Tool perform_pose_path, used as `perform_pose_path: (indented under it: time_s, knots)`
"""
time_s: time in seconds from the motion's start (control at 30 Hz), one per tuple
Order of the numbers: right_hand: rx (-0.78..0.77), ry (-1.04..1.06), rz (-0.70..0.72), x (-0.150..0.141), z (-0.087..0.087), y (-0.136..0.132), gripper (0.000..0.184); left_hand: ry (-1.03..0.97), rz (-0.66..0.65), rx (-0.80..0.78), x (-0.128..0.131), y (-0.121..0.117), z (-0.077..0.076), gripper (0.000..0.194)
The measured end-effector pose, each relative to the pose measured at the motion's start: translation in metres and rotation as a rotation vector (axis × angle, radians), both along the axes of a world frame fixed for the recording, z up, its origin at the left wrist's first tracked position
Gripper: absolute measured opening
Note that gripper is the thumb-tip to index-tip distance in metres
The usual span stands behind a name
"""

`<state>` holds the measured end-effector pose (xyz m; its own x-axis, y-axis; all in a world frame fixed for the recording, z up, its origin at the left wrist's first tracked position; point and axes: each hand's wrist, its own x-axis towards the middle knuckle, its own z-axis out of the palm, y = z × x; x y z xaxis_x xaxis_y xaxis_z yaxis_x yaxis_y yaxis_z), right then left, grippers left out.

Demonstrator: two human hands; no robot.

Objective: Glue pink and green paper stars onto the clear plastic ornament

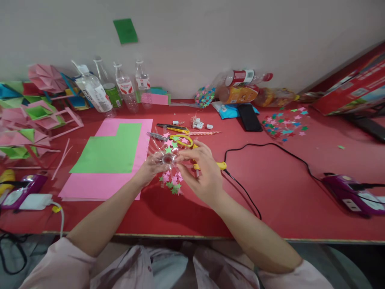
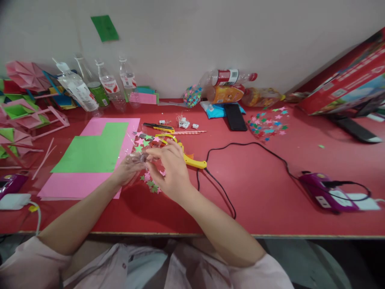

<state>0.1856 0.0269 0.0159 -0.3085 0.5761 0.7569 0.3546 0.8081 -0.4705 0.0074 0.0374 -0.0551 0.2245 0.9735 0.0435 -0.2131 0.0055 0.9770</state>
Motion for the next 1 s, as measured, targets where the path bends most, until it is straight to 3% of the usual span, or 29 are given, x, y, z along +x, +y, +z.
perform_pose_path:
  time_s: [0.47,0.7,1.0]
  knots:
    - [0.090,0.007,-0.155,0.0029,0.0031,-0.0020,0.025,0.018,0.115,-0.014,0.0012,-0.0001,0.0068,0.022]
    - [0.182,0.002,-0.160,0.0023,-0.0008,0.0009,0.023,-0.054,0.132,-0.034,-0.0002,-0.0002,0.0008,0.023]
    - [0.172,-0.020,-0.172,0.0029,0.0023,-0.0020,0.021,-0.042,0.208,-0.089,0.0038,-0.0006,0.0084,0.025]
